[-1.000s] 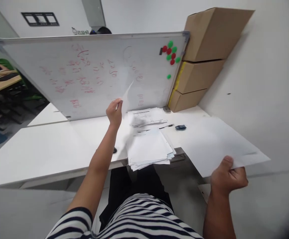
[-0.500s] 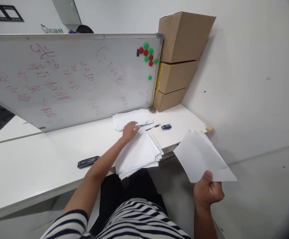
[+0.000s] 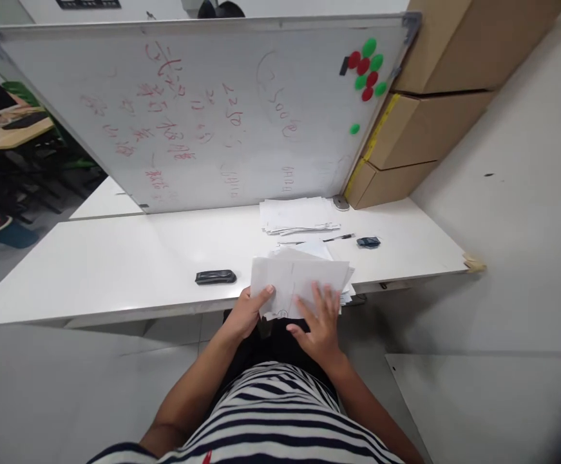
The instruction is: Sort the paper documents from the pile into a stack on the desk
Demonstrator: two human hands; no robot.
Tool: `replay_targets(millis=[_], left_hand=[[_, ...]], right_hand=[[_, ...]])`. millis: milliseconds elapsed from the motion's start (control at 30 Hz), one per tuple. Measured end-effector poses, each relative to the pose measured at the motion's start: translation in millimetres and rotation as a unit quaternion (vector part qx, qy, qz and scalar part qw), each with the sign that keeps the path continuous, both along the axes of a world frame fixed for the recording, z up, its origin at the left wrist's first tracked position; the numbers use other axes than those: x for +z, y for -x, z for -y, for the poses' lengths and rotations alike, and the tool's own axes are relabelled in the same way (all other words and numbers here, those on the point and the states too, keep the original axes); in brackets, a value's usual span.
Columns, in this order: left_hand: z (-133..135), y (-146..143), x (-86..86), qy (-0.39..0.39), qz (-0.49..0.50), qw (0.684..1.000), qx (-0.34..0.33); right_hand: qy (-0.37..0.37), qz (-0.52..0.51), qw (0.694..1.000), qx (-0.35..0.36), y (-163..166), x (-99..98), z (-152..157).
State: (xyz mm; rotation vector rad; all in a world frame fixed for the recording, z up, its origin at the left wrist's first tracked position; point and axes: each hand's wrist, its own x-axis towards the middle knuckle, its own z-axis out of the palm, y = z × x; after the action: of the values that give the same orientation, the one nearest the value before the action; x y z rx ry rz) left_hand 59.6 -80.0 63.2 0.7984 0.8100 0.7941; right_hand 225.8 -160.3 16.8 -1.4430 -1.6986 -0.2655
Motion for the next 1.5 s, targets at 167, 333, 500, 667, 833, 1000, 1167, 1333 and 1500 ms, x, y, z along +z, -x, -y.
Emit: replay_targets(millis=[167, 333, 500, 667, 833, 1000, 1167, 1333, 1500], left_hand=[[-8.4, 12.9, -19.7, -0.017, 0.024, 0.999, 0.03], [-17.4, 7.0, -20.1, -0.057, 0.046, 0.997, 0.02], [-22.4, 4.1, -12.6, -0.093, 0.047, 0.994, -0.017], [-25.8, 14.8, -14.2, -0.157, 0.015, 0.986, -0.058], [-27.7, 23.2, -25.4, -0.192, -0.026, 0.981, 0.003], [-33.4, 27.0, -28.5, -0.198, -0.111, 0.972, 0.068], [-44.8, 33.1, -19.0, -0.256, -0.215, 0.941, 0.05], [-51.5, 33.3, -24.2, -0.284, -0.289, 0.914, 0.009], [-49.3, 28.2, -34.8, -0.274, -0.283, 0.919, 0.032]], right_hand=[[0.096, -0.397, 0.913, -0.017, -19.3, 6.5, -11.7], [0.193, -0.56, 0.802, 0.082, -42.1, 20.1, -33.9], [0.216, -0.571, 0.783, 0.118, -63.5, 24.1, -57.9], [0.256, -0.561, 0.761, 0.202, -64.7, 33.6, -63.9], [0.267, -0.519, 0.775, 0.241, -56.0, 38.7, -55.6], [0.19, -0.499, 0.839, 0.108, -51.2, 44.5, -49.3], [0.101, -0.405, 0.908, -0.035, -50.9, 35.9, -49.2], [0.181, -0.281, 0.942, -0.041, -48.1, 0.8, -48.8], [0.209, -0.323, 0.922, -0.031, -40.8, -4.8, -44.7]])
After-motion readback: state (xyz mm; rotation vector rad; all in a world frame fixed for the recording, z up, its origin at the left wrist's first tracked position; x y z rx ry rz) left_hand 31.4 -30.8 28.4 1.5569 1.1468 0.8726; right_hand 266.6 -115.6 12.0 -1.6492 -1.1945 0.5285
